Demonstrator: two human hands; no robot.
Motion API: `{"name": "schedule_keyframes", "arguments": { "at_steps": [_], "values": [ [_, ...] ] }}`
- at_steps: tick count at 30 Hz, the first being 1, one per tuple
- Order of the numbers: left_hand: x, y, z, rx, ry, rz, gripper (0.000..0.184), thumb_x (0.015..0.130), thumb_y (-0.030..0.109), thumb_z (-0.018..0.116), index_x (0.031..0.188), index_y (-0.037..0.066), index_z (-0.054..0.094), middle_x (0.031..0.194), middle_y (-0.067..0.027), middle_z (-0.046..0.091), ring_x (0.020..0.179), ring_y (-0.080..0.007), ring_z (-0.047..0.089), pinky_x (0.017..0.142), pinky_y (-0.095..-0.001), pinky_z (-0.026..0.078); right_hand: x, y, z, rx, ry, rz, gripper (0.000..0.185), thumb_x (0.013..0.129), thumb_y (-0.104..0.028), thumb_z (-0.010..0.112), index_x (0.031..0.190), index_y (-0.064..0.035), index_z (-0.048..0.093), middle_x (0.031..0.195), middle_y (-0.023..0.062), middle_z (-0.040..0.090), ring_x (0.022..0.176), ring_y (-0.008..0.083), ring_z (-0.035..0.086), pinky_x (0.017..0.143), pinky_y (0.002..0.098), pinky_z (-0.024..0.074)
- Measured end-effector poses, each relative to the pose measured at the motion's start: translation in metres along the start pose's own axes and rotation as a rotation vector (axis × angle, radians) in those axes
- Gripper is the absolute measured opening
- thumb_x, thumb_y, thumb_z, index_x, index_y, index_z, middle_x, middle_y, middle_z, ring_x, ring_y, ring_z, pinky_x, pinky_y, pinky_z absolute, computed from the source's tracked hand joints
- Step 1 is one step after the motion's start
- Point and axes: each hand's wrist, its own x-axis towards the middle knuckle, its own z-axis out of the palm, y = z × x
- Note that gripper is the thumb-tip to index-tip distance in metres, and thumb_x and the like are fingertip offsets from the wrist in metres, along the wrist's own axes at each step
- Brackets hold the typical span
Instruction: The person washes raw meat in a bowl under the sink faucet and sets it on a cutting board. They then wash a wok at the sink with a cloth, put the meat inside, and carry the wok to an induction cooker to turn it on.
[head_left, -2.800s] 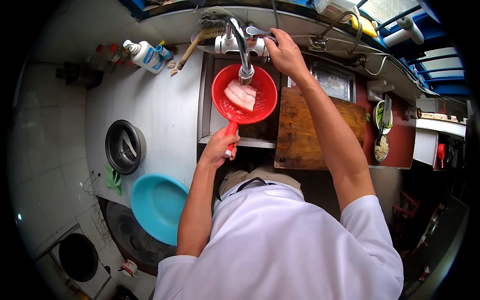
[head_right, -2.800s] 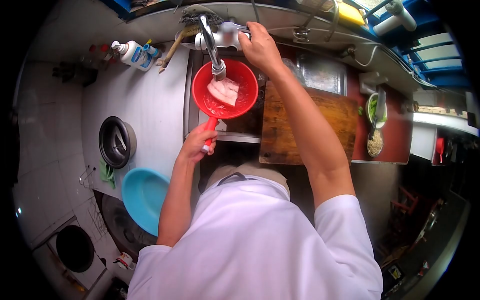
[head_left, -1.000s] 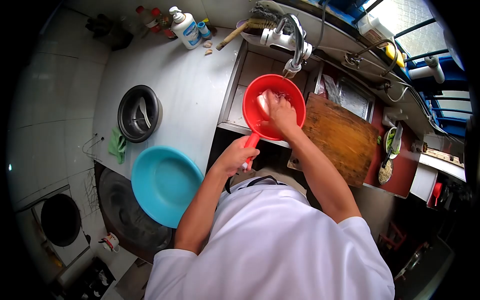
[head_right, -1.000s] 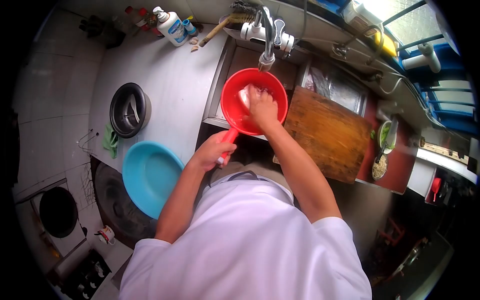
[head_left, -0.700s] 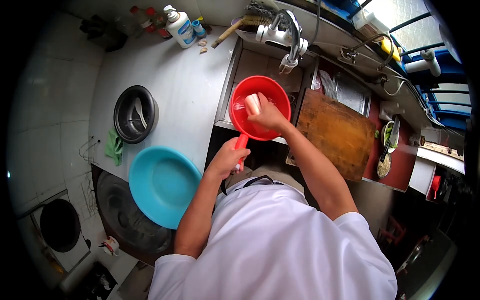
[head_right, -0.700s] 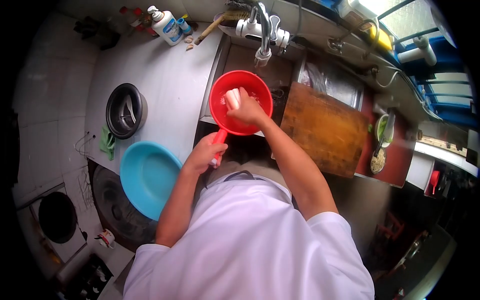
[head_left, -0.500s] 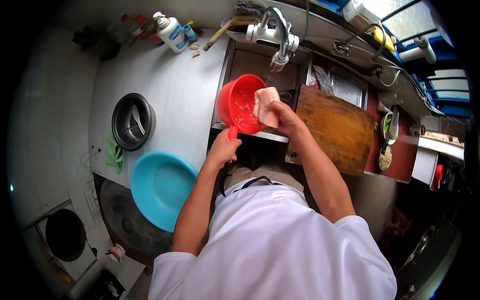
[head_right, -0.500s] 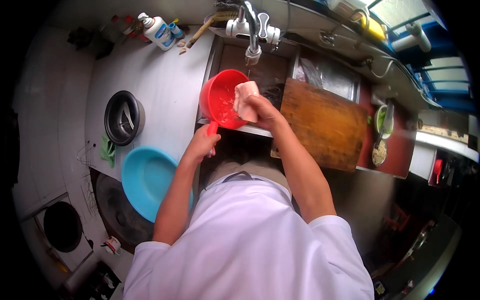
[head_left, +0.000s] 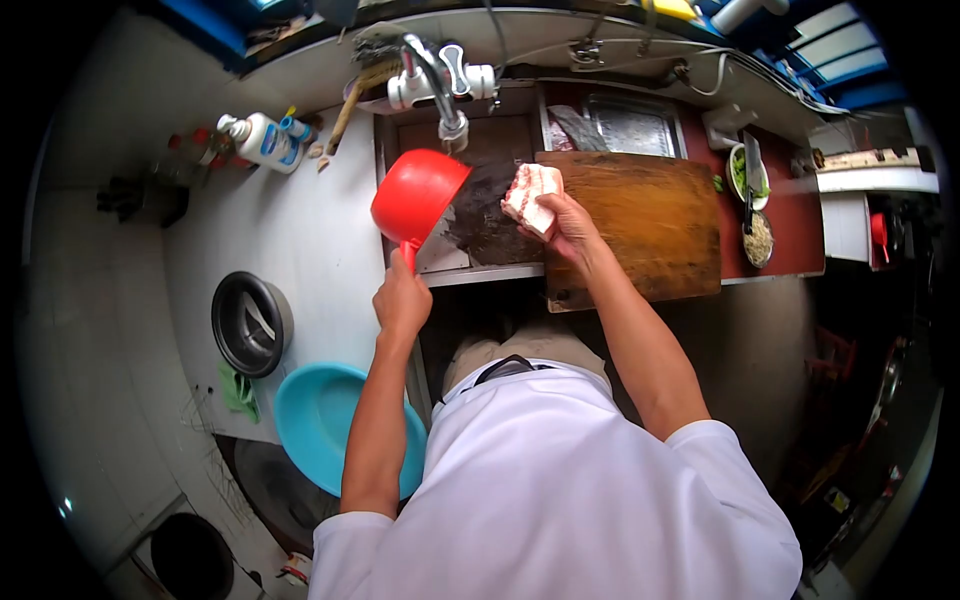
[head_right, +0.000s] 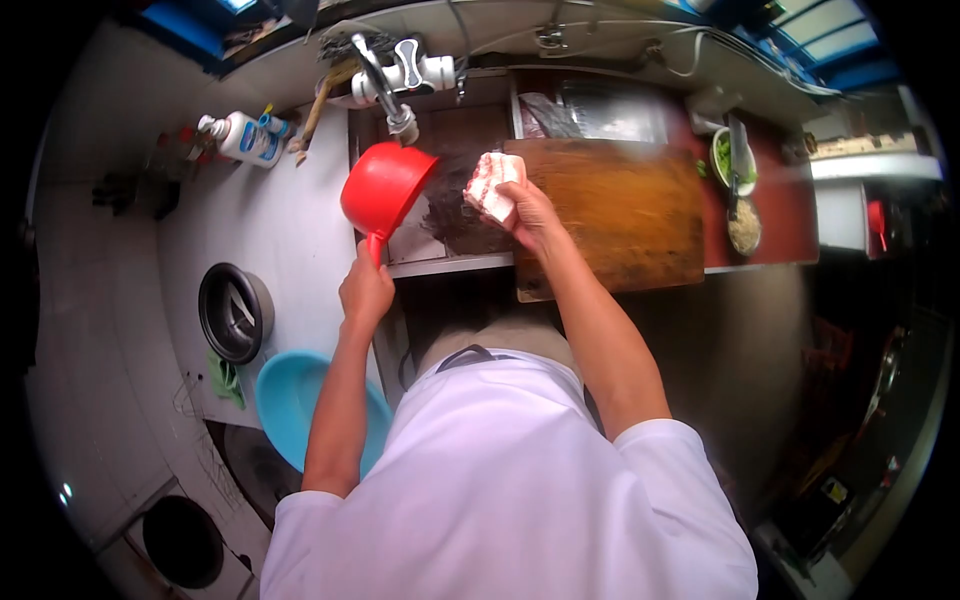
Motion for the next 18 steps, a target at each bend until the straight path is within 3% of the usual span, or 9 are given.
{"name": "schedule_keyframes", "arguments": {
  "at_steps": [4,13,16,18],
  "values": [
    [-0.004,-0.022,0.004,0.095,0.102,0.089,0.058,0.089,0.012,0.055,0.141,0.005,0.029,0.102,-0.0227,0.059,0.083,-0.0419,0.063,0.069,-0.0515,0.05,-0.01,-0.004,-0.004,0.024,0.054,-0.032,0.045,0.089,-0.01,0.054,0.133,-0.0094,0.046,0.12,0.0121,0.063,0.105,0.0273,0.065,0.077,0.0426,0.0561],
    [-0.03,-0.04,-0.017,0.136,0.168,0.127,0.058,0.09,0.013,0.054,0.142,0.004,0.031,0.105,-0.0209,0.058,0.086,-0.04,0.062,0.072,-0.0488,0.051,-0.027,-0.002,-0.009,-0.033,0.103,-0.101,0.041,0.093,-0.012,0.053,0.133,-0.0082,0.044,0.119,0.0115,0.063,0.103,0.0246,0.067,0.072,0.0374,0.0592],
    [-0.03,-0.051,-0.01,-0.063,0.245,0.101,0.058,0.088,0.015,0.056,0.141,0.003,0.034,0.126,-0.0239,0.054,0.106,-0.0453,0.057,0.086,-0.0476,0.048,-0.032,0.005,-0.018,0.025,0.067,-0.132,0.041,0.093,-0.011,0.053,0.133,-0.0076,0.044,0.118,0.0119,0.064,0.103,0.0248,0.067,0.074,0.0389,0.0589],
    [-0.024,-0.064,-0.002,-0.455,0.188,0.033,0.054,0.09,0.016,0.06,0.137,0.002,0.038,0.127,-0.0254,0.056,0.111,-0.041,0.057,0.091,-0.0395,0.047,-0.034,0.007,-0.028,0.033,0.116,-0.12,0.04,0.093,-0.012,0.054,0.132,-0.0077,0.046,0.117,0.012,0.065,0.101,0.0244,0.067,0.073,0.0395,0.0591]
  ]
}}
